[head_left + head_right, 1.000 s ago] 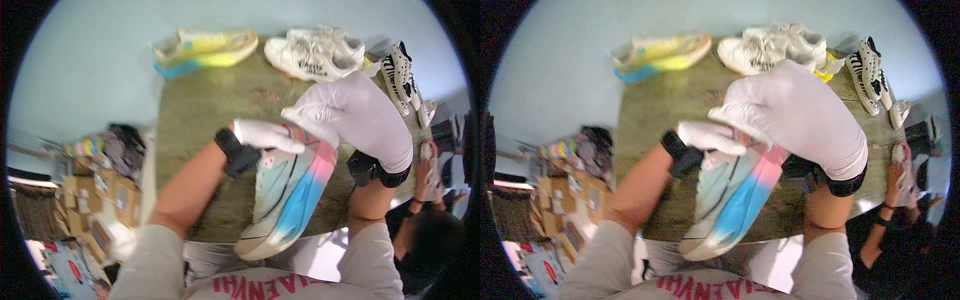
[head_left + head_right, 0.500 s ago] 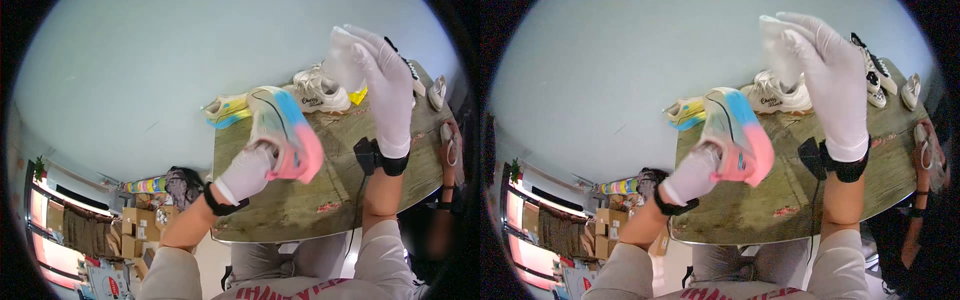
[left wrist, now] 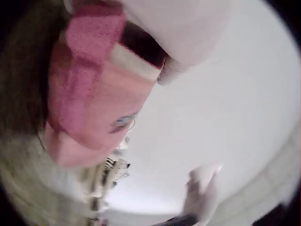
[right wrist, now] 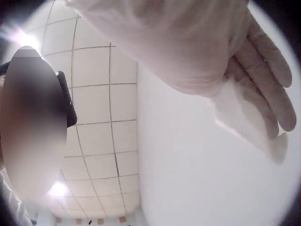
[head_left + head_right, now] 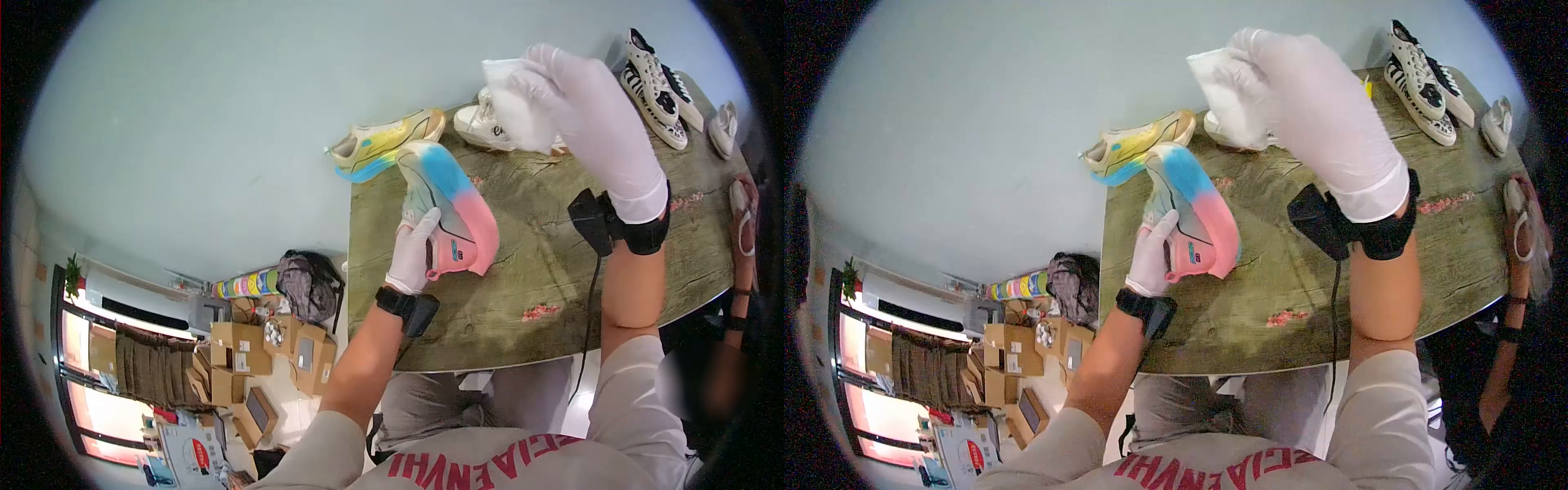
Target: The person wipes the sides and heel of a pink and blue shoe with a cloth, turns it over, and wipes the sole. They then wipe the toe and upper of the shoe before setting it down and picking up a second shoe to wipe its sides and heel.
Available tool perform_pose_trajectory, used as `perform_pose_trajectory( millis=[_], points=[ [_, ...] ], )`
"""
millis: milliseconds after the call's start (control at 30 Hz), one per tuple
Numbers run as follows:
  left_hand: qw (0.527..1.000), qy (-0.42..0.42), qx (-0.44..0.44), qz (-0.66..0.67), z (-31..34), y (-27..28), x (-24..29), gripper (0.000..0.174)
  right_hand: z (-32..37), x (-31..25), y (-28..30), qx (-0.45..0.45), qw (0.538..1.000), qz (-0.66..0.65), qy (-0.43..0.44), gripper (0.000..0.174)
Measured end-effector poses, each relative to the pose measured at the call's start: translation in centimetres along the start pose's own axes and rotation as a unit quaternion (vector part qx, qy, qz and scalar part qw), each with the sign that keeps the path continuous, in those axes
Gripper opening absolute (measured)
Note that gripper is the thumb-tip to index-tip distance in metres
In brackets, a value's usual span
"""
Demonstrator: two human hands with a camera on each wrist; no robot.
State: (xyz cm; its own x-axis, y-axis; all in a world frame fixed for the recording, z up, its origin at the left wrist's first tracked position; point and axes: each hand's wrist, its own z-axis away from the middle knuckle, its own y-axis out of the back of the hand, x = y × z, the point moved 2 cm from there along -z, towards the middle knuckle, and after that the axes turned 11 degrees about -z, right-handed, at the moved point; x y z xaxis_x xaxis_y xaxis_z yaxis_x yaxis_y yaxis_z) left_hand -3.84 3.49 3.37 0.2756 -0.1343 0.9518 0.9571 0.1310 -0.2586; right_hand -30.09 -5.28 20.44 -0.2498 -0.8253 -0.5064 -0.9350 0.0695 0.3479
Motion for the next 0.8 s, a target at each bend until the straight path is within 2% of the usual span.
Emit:
perform_pose_trajectory(
  millis=[33,67,100,133,167,200,233,267,300,367,400,433,467,500,533,567,600,633,667,733,767,800],
  points=[
    [0.991,-0.055,0.029,-0.117,-0.3,-0.5,0.7,0.039,0.1,0.0,0.0,0.004,1.000,0.005,-0.002,0.019],
    [0.991,-0.056,0.024,-0.117,-0.3,-1.0,1.4,0.039,0.1,-0.3,-0.2,-0.005,1.000,-0.008,-0.026,0.018],
    [0.966,-0.047,0.031,-0.252,0.1,-1.9,3.0,0.036,0.0,-0.3,-0.2,-0.012,0.999,-0.020,-0.048,0.016],
    [0.922,-0.038,0.038,-0.383,0.2,-2.5,4.1,0.034,0.0,0.0,-0.2,0.004,0.999,-0.024,-0.022,0.016],
    [0.922,-0.043,0.032,-0.385,0.2,-2.7,4.3,0.034,0.0,0.1,-0.4,0.010,1.000,-0.019,-0.021,0.016],
    [0.802,-0.164,0.022,-0.574,0.3,-3.1,4.9,0.030,0.1,-0.1,-0.6,0.021,0.999,-0.032,-0.037,0.019],
    [0.630,-0.279,0.017,-0.724,0.5,-4.9,6.6,0.026,-0.1,-0.5,-0.7,0.032,0.997,-0.045,-0.049,0.023],
    [0.721,-0.184,0.047,-0.667,1.1,-6.4,8.0,0.018,-0.3,-1.4,-0.7,0.071,0.995,-0.042,-0.055,0.015],
    [0.718,-0.200,0.050,-0.665,1.1,-7.4,9.1,0.018,-0.3,-1.7,-0.9,0.089,0.992,-0.064,-0.065,0.016],
    [0.801,-0.380,0.048,-0.459,1.2,-8.6,10.7,0.019,-0.2,-2.0,-1.1,0.119,0.976,-0.148,-0.102,0.020],
    [0.818,-0.411,0.029,-0.402,1.1,-9.0,11.3,0.023,-0.1,-2.2,-1.6,0.117,0.978,-0.144,-0.094,0.020],
    [0.818,-0.416,0.032,-0.395,1.1,-8.5,11.0,0.023,0.0,-2.1,-2.1,0.151,0.933,-0.294,-0.141,0.022],
    [0.888,-0.344,0.010,-0.307,1.3,-7.5,10.2,0.024,0.0,-1.8,-2.6,0.178,0.862,-0.435,-0.187,0.025],
    [0.941,-0.262,-0.014,-0.212,1.3,-7.0,9.6,0.025,-0.2,-1.8,-2.8,0.172,0.865,-0.432,-0.188,0.025],
    [0.944,-0.258,-0.011,-0.204,1.2,-6.9,9.1,0.025,-0.1,-1.6,-3.0,0.164,0.850,-0.451,-0.217,0.027],
    [0.945,-0.260,0.054,-0.189,1.0,-6.9,8.7,0.024,0.1,-1.3,-3.1,0.156,0.833,-0.468,-0.250,0.030],
    [0.942,-0.258,0.120,-0.177,1.1,-7.1,8.4,0.026,0.2,-0.6,-3.0,0.111,0.835,-0.475,-0.257,0.034],
    [0.935,-0.254,0.186,-0.166,1.5,-7.1,8.2,0.030,0.5,-0.5,-3.4,0.105,0.834,-0.472,-0.267,0.034],
    [0.937,-0.248,0.188,-0.161,2.0,-7.4,8.3,0.030,0.5,-0.6,-3.6,0.129,0.823,-0.488,-0.259,0.034],
    [0.958,-0.256,0.124,-0.030,3.7,-8.5,9.2,0.051,0.6,-1.1,-3.2,0.161,0.791,-0.545,-0.228,0.034],
    [0.960,-0.262,0.090,0.036,4.5,-9.0,9.8,0.062,0.8,-1.3,-3.3,0.163,0.793,-0.540,-0.230,0.034],
    [0.958,-0.265,0.054,0.099,5.1,-9.2,10.3,0.073,1.2,-1.9,-3.3,0.218,0.870,-0.408,-0.171,0.035]
  ],
)
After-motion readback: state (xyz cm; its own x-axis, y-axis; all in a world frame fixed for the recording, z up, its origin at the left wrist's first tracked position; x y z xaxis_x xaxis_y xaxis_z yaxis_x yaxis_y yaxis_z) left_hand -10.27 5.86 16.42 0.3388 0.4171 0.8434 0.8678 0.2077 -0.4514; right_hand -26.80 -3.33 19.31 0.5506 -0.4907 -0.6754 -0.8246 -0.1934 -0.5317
